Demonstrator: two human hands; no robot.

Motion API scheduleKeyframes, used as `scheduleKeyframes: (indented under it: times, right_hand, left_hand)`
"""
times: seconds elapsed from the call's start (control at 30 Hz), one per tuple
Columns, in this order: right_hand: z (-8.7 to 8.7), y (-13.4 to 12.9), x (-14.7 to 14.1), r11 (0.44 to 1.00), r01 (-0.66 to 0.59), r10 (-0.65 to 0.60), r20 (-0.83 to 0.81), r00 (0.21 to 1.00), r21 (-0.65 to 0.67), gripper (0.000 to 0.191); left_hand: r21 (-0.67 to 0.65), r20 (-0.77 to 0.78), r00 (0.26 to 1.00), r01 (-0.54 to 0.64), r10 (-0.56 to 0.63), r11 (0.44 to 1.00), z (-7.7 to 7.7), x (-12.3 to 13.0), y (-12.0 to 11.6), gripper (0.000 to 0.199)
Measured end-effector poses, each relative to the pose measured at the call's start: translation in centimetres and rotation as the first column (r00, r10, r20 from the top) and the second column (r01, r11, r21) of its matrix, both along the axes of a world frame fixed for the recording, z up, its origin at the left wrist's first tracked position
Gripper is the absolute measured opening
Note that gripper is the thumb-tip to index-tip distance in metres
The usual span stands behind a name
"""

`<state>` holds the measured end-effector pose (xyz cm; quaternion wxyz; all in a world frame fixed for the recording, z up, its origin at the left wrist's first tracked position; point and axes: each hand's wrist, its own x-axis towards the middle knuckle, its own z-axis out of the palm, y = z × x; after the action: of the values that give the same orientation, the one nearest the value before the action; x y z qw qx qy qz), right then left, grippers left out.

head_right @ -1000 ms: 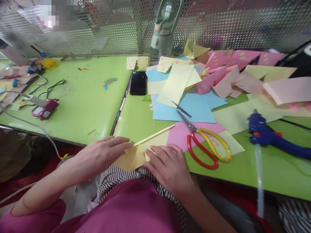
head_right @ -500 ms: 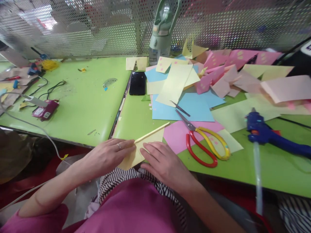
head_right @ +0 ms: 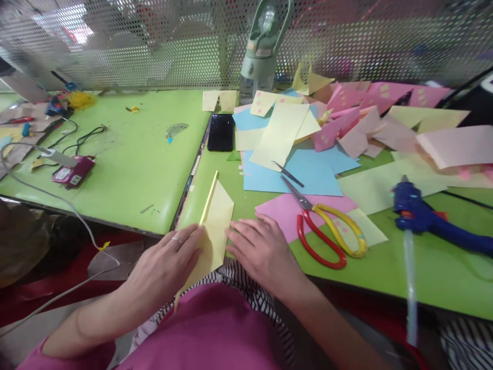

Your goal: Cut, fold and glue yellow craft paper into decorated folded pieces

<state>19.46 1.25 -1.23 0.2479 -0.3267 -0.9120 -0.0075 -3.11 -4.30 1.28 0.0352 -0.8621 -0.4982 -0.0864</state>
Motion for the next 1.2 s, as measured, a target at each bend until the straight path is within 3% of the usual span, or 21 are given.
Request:
scheduleKeyframes:
  times: [0.07,0.17,0.33,0.53,0.67,0.97,1.13,1.2]
  right_hand:
    - [0.0,0.3,0.0,0.999,-0.020,0.019,-0.014,1.000,-0.036,0.021]
    - [0.1,0.5,0.0,0.999,-0.039,0.038,-0.019,0.999,-0.037,0.022]
    - [0.7,1.2,-0.1,0.999,-0.027,0.029,0.039,0.999,-0.043,0.032]
    - [0.6,2.7,-0.1,0.999,-0.038,0.040,0.073,0.997,-0.029,0.032]
    - [0.6,3.2,-0.3,0.993,-0.095,0.100,0.070,0.993,-0.071,0.029]
    - [1.2,1.1,-0.7,0.993,-0.096,0.100,0.063,0.993,-0.061,0.040]
    - [1.2,1.8,-0.5,0.989,-0.124,0.128,0.054,0.990,-0.076,0.040]
    - [1.1,2.1,-0.6,0.989,-0.123,0.128,0.054,0.990,-0.086,0.036]
  left_hand:
    - [0.003,0.058,0.998,-0.004,0.004,1.000,0.6,0.1,1.3,0.028]
    - [-0.002,0.115,0.990,0.083,-0.082,0.997,0.9,0.2,3.2,0.029]
    - [-0.112,0.102,0.981,0.175,-0.164,0.978,-0.2,0.3,5.0,0.018]
    - [-0.072,0.236,0.952,0.215,-0.193,0.974,-2.0,-0.9,5.6,0.022]
    - [-0.069,0.338,0.909,0.282,-0.243,0.957,-2.3,-1.8,6.3,0.022]
    - [-0.049,0.285,0.904,0.344,-0.317,0.938,-1.1,-1.8,6.2,0.024]
    - [-0.090,0.188,0.939,0.307,-0.286,0.947,-0.4,-1.2,5.5,0.024]
    - [-0.102,0.180,0.957,0.250,-0.229,0.963,-0.2,-0.6,4.5,0.037]
